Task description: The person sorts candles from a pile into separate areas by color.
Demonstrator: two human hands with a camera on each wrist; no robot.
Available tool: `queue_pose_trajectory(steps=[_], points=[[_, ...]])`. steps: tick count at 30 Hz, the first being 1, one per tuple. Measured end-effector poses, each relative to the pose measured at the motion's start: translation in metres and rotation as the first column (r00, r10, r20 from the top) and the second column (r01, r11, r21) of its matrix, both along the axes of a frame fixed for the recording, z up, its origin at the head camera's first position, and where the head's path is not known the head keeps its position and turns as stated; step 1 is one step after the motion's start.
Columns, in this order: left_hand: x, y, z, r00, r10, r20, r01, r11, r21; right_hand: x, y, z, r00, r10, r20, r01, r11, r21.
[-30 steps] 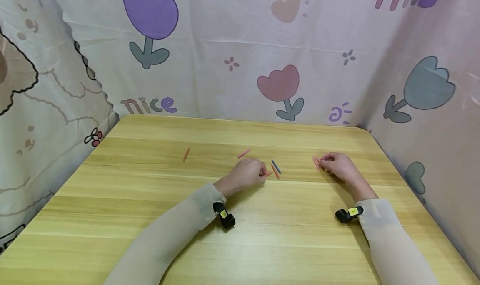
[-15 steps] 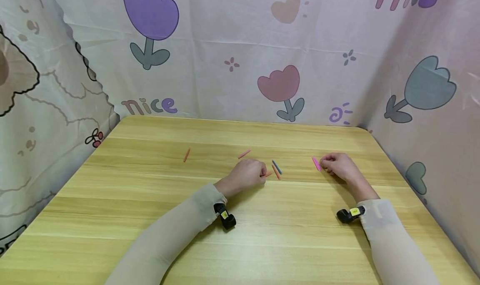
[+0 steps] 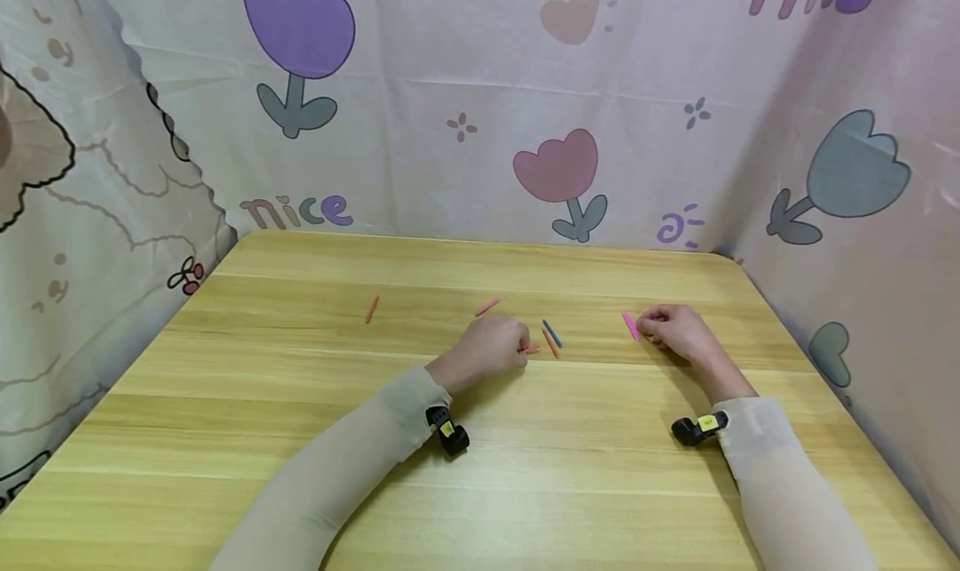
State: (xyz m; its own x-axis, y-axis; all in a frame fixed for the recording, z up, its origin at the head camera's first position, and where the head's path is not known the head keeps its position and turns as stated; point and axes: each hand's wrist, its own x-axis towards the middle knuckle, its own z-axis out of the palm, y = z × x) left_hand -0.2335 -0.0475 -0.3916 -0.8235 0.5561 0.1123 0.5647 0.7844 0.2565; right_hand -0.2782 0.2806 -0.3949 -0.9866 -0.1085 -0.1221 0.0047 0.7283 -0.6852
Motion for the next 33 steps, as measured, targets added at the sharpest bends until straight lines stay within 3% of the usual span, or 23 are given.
queue_pose_trajectory(steps=[5, 13, 22, 33], points=[[-0.006, -0.003, -0.007, 0.995, -0.018, 0.096, 0.005, 0.991, 0.134, 0.0, 0.0, 0.001, 1.0, 0.005, 0.001, -0.005, 1.0, 0.013], [-0.01, -0.004, -0.009, 0.991, -0.019, 0.131, -0.007, 0.982, 0.189, 0.002, -0.001, 0.003, 1.0, 0.007, 0.0, -0.007, 1.0, 0.01], [-0.014, -0.009, -0.004, 0.989, -0.006, 0.145, -0.024, 0.979, 0.202, 0.002, 0.0, 0.0, 1.0, -0.004, 0.011, 0.004, 1.0, 0.007], [-0.014, -0.031, 0.013, 0.983, 0.092, 0.16, -0.135, 0.95, 0.283, 0.0, -0.002, 0.002, 1.0, 0.005, -0.011, -0.004, 1.0, 0.016]])
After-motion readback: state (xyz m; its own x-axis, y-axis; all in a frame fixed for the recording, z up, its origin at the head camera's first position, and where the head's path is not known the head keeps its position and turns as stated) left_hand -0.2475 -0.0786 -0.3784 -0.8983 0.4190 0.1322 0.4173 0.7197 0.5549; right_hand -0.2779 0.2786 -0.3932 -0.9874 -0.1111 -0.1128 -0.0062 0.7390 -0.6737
